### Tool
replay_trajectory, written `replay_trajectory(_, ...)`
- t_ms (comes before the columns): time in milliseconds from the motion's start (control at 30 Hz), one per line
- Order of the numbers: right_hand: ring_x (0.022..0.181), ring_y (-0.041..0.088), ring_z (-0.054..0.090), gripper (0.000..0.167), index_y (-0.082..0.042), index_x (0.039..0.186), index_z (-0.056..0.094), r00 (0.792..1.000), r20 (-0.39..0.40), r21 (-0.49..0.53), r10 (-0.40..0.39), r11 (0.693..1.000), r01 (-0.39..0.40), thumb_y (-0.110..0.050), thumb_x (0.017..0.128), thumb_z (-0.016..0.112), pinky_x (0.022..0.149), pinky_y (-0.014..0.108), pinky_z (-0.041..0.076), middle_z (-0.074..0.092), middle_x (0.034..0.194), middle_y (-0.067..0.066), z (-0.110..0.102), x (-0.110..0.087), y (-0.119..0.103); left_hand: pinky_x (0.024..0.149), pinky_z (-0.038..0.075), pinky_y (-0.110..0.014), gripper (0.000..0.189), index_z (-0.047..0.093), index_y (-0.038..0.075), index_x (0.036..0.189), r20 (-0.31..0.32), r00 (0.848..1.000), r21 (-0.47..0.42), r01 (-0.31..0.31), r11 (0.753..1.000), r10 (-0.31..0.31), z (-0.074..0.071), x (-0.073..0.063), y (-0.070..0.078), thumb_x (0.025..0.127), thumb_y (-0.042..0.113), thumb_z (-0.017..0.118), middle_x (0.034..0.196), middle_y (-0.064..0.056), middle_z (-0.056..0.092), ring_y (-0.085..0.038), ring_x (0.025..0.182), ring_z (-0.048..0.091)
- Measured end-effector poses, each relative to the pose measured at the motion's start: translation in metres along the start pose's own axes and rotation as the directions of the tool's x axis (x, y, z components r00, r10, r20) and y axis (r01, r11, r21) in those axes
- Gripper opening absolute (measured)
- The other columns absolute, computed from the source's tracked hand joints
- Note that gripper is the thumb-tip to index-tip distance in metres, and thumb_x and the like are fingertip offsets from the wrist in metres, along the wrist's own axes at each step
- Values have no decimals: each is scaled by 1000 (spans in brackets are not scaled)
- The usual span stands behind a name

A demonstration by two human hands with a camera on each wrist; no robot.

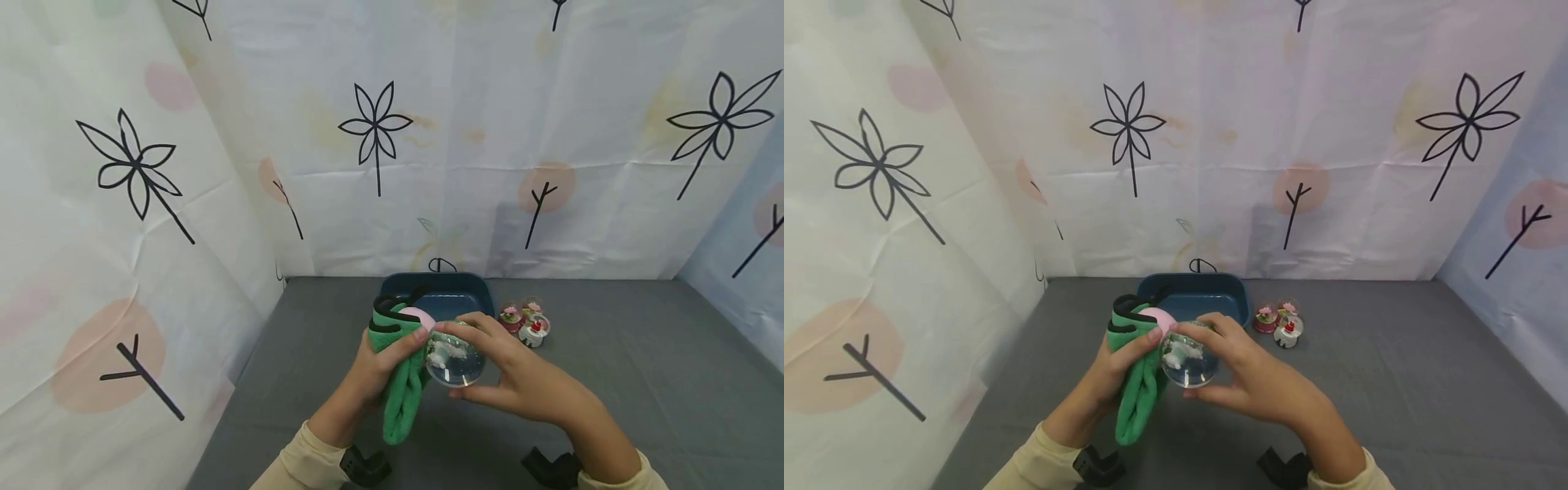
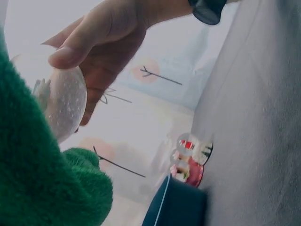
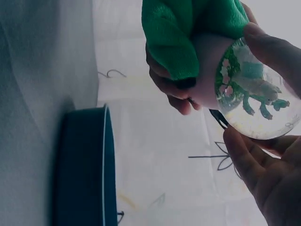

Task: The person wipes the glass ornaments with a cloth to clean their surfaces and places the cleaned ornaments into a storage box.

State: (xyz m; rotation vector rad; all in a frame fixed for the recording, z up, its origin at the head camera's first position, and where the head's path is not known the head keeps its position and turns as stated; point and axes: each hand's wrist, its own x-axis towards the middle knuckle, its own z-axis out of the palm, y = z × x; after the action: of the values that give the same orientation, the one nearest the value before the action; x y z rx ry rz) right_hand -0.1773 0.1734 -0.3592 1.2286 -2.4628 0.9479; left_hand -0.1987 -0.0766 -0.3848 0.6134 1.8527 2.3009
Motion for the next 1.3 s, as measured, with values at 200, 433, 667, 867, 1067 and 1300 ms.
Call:
replay_trajectory(200,122,12,67,111,-24,165,35,987,-101,158,122,982,-105,-31,75,100,95,37,63,63,140,2,8,4,8,70,64,-29,31,64,4,120,-92,996,38,-3,999,6,3,-4,5,101,27,73,94,-3,70,-14,77,72)
replay_trajectory(433,85,14,77,87,-24,163,37,963,-79,436,256,878,-197,-17,91,86,67,35,66,66,120,17,23,3,13,63,61,-27,23,66,4,109,-212,975,27,-55,998,59,4,-2,4,101,25,74,84,-2,68,-12,68,68)
replay_trajectory(667,69,19,74,58,-19,161,28,945,-86,559,315,801,-216,-24,111,58,51,43,61,69,106,23,44,9,-3,62,62,-28,25,68,5,110,-220,974,5,-45,999,45,5,-2,1,100,27,75,84,-2,71,-12,66,71)
replay_trajectory(867,74,24,76,46,-17,155,32,911,-46,592,410,746,-305,-20,114,52,54,47,63,66,109,23,41,12,-11,63,63,-29,24,67,5,113,-181,982,35,-44,998,50,5,-4,-1,100,24,75,88,-3,71,-13,68,71)
replay_trajectory(1067,68,18,70,51,-24,153,37,922,-31,485,386,812,-324,-21,109,62,57,36,60,69,98,14,33,10,-8,62,63,-30,21,67,6,111,-142,990,-6,-8,1000,7,4,-5,1,101,23,74,86,-2,71,-13,66,71)
replay_trajectory(1300,76,5,63,77,-26,160,36,971,-97,275,218,944,-185,-19,96,79,65,27,57,66,104,1,32,6,-1,63,62,-28,20,67,3,111,-84,995,6,-48,999,48,3,-5,7,101,20,72,86,-1,70,-11,68,70)
